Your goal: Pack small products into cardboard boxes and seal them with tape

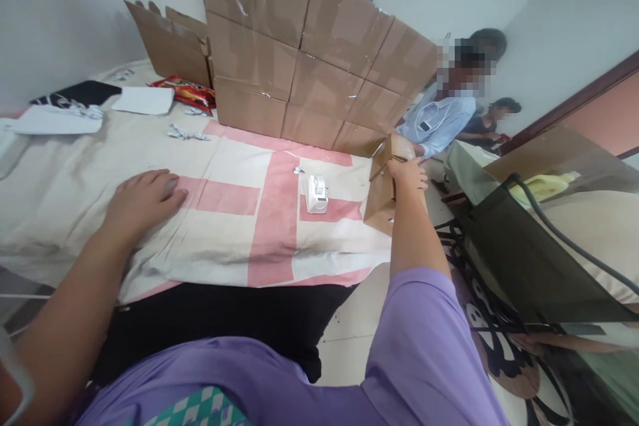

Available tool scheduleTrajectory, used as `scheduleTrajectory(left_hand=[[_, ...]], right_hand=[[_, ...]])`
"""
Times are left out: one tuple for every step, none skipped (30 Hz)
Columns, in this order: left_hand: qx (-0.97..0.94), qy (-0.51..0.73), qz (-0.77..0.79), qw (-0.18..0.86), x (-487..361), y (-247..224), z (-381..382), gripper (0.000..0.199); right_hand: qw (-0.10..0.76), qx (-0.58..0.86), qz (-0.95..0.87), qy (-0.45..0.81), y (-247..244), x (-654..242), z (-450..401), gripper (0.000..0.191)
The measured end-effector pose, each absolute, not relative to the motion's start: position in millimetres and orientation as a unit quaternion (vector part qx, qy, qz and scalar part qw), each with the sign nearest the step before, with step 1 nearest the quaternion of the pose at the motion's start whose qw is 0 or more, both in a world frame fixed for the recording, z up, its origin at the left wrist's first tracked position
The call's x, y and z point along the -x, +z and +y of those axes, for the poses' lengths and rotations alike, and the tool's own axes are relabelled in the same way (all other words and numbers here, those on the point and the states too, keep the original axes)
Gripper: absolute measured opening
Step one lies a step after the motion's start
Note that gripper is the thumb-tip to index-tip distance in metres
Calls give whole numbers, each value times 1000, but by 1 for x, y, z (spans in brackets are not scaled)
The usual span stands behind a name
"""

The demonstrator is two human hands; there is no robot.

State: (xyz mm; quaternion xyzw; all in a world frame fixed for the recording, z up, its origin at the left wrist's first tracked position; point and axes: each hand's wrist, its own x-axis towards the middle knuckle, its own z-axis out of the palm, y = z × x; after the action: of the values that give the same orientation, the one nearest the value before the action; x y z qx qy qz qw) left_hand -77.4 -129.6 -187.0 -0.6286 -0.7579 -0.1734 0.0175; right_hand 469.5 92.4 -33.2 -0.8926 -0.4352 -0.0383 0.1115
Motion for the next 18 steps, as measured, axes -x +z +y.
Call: scheduleTrajectory(left_hand=[[627, -172, -759, 22, 77, -186, -130, 50], [627, -169, -760, 26, 76, -186, -130, 50], [626, -166, -761, 30, 76, -186, -130, 50], [626, -163, -762, 35, 76, -186, -130, 50], [625, -160, -763, 38, 76, -187, -129, 50], [625, -158, -764, 40, 76, -187, -129, 50], [624, -156, -765, 40, 76, -188, -129, 51], [623, -155, -766, 40, 76, -189, -128, 52], [622, -156, -766, 39, 77, -190, -128, 53], [622, -157, -766, 39, 77, -190, -128, 54], [624, -157, -765, 40, 77, -191, -128, 56], [625, -157, -763, 42, 78, -191, -128, 59], [627, -156, -762, 45, 78, -191, -128, 61], [627, -154, -762, 48, 78, -192, -128, 62], [627, -152, -763, 50, 78, -192, -128, 63], [626, -150, -763, 51, 78, -192, -128, 63], [626, -147, -764, 50, 78, -193, -128, 63], [626, -145, -764, 47, 78, -193, -128, 63]], right_hand=[[117, 897, -424, -35, -33, -470, 94, 112], [125, 903, -409, -30, -34, -470, 96, 112], [133, 908, -396, -25, -34, -470, 97, 111], [139, 909, -391, -22, -34, -470, 99, 111], [144, 910, -389, -21, -34, -470, 101, 110], [147, 910, -388, -19, -34, -471, 103, 110], [150, 910, -387, -18, -34, -471, 106, 109], [152, 910, -386, -17, -34, -472, 109, 109], [153, 910, -385, -16, -34, -473, 113, 109], [154, 910, -385, -14, -34, -473, 117, 109], [154, 909, -387, -12, -33, -474, 121, 109], [154, 908, -389, -9, -33, -474, 125, 108], [153, 907, -393, -7, -32, -475, 129, 108], [153, 905, -398, -5, -31, -475, 133, 108], [152, 903, -402, -3, -30, -475, 137, 107], [151, 901, -407, -1, -29, -476, 141, 107], [150, 899, -411, 0, -29, -477, 145, 107], [150, 897, -415, 0, -29, -478, 149, 107]])
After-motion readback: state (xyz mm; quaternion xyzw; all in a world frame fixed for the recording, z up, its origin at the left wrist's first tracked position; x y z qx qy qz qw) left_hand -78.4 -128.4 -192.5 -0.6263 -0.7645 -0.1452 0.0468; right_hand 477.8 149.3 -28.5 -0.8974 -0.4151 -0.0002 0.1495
